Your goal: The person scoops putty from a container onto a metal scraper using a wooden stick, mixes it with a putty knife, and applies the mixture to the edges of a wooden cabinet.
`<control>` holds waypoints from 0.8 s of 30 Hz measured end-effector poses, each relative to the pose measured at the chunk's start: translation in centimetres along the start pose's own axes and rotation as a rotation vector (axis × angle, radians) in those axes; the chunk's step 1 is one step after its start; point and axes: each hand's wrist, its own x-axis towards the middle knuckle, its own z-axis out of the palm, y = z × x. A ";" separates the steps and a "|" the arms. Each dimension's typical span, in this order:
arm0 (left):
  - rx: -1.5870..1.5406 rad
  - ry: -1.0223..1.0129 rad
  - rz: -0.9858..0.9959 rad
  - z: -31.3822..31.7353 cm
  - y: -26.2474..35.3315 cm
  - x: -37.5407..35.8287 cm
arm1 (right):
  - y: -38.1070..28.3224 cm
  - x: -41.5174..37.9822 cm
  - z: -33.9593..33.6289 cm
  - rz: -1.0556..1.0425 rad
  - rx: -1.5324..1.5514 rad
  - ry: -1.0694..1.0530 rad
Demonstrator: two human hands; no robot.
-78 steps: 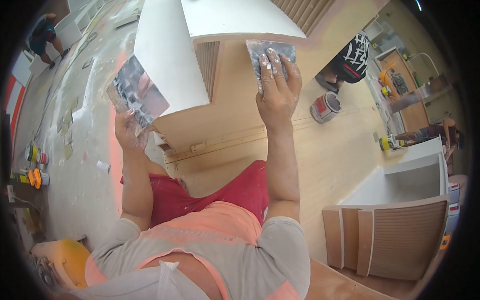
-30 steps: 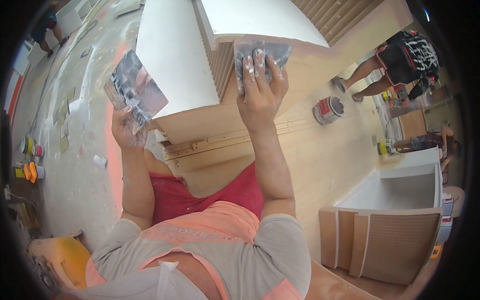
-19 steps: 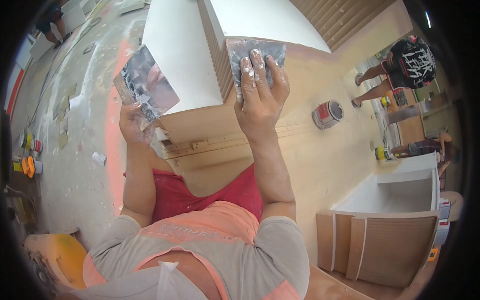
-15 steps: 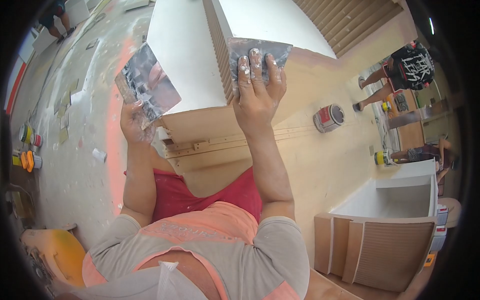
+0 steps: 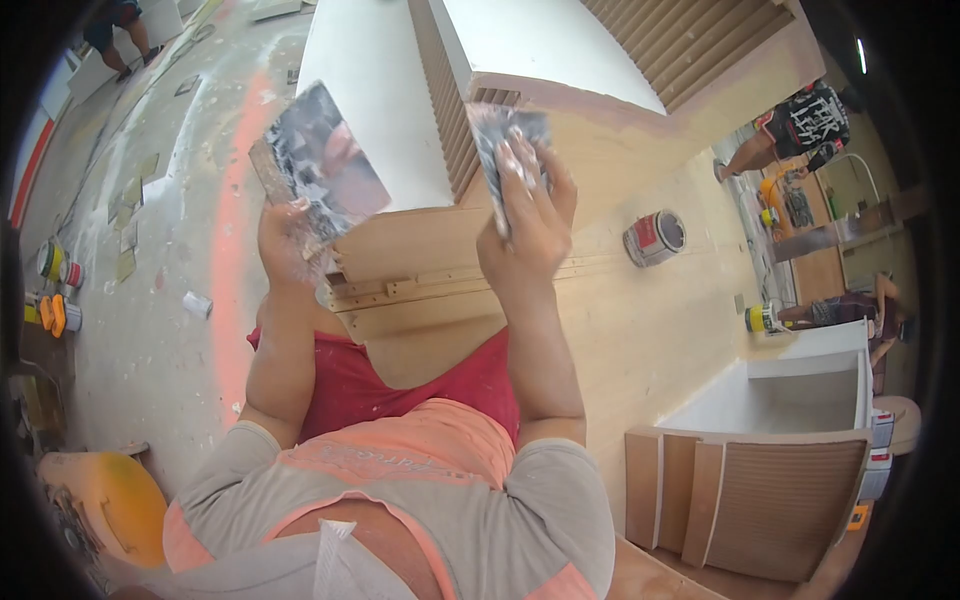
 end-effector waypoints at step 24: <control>0.021 -0.032 -0.002 2.3 0.0 -2.1 | 10.9 1.1 -1.1 0.625 0.021 0.358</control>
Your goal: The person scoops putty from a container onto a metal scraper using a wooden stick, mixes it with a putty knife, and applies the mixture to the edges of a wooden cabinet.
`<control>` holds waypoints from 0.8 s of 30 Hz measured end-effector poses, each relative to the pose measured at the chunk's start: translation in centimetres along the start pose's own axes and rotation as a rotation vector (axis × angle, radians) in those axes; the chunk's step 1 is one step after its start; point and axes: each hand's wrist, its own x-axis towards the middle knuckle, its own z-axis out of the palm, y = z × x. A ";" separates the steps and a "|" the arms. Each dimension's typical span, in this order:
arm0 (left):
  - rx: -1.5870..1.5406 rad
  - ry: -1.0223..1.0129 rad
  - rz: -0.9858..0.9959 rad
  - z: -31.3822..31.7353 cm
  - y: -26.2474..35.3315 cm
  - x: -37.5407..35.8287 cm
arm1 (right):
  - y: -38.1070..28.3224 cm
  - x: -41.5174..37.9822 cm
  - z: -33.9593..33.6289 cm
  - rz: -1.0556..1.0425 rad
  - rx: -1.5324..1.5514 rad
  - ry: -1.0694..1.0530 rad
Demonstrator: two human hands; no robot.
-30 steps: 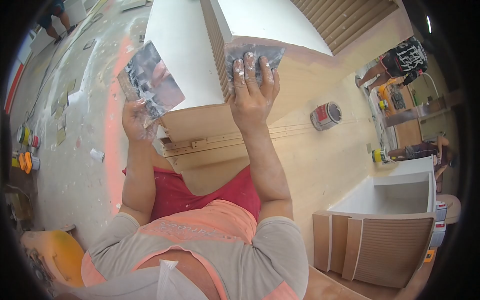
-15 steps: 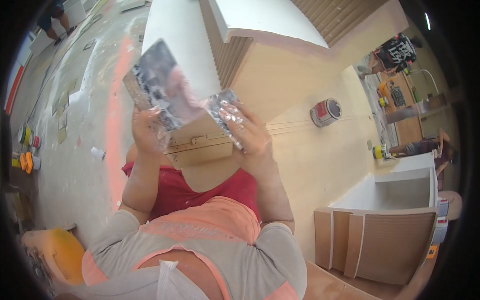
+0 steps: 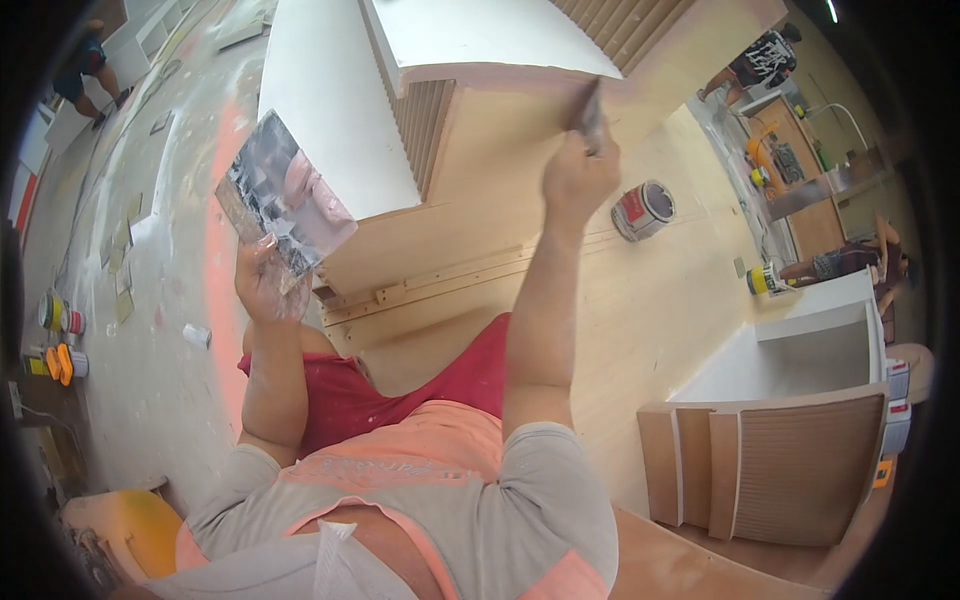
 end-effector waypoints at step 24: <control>0.085 0.004 0.032 2.7 1.3 -1.3 | -7.3 -9.8 -4.8 -0.388 0.142 -0.770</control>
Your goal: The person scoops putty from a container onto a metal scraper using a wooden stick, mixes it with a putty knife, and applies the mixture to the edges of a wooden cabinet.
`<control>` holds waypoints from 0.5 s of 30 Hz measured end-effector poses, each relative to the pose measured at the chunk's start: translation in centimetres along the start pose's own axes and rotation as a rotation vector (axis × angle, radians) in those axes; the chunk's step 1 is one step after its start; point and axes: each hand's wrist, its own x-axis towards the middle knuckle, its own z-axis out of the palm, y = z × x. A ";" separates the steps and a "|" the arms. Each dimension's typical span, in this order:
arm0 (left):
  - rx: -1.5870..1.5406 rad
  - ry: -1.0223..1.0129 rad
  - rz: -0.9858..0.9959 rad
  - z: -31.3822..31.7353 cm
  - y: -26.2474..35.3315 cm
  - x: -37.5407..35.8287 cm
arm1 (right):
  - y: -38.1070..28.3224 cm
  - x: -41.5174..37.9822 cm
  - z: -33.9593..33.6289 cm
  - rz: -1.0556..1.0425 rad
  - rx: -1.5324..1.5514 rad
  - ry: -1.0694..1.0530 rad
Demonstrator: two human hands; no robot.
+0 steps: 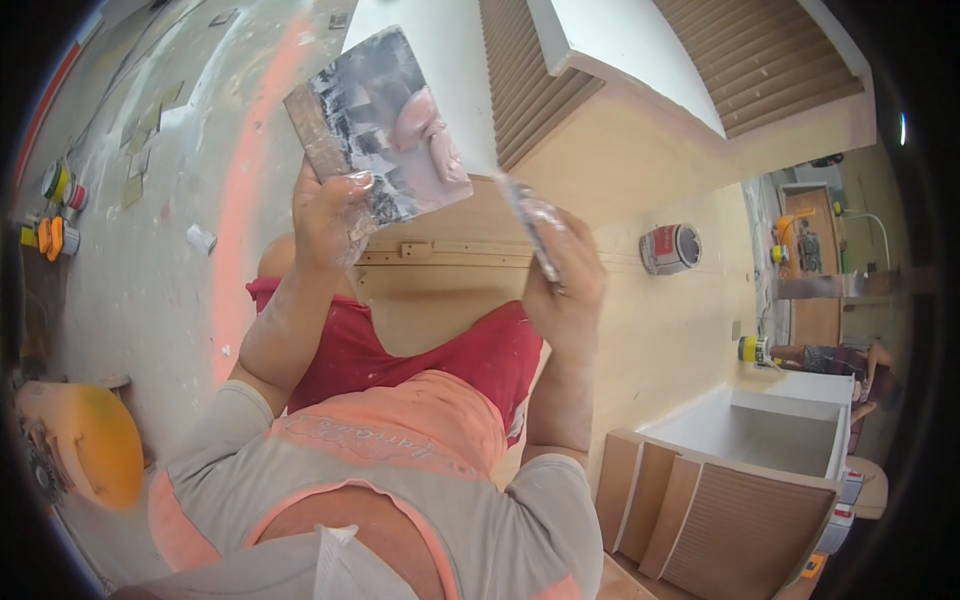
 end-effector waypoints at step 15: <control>-0.024 0.104 0.133 -0.9 0.5 1.4 | -2.3 3.4 0.5 0.292 0.161 0.344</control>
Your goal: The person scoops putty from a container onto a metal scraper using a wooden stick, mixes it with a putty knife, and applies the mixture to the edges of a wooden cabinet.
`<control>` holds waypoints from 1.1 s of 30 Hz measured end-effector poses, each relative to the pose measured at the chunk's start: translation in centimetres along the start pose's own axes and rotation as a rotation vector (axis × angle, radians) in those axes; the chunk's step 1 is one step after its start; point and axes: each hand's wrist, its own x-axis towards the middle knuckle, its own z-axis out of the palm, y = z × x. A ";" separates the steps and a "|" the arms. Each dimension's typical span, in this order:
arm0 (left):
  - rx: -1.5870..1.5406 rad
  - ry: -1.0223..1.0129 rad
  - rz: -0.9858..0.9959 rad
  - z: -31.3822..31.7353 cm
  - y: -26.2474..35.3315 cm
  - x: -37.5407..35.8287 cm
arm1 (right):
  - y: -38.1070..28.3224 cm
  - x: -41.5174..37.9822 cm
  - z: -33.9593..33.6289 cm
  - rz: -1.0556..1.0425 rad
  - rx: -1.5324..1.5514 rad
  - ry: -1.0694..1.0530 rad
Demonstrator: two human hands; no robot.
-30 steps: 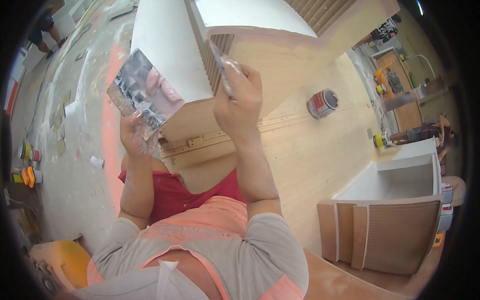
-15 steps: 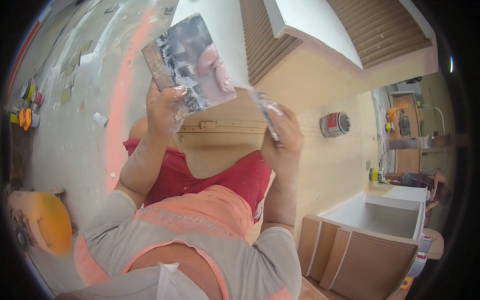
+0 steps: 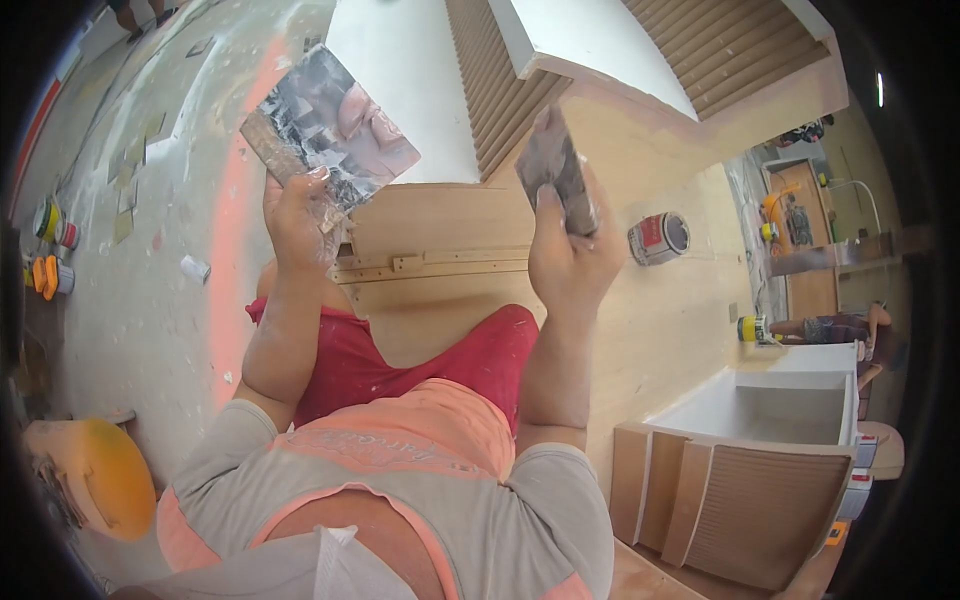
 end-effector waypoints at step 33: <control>-0.041 -0.021 -0.252 0.2 -1.5 -0.3 | 0.5 0.6 -0.3 -0.279 0.005 -0.110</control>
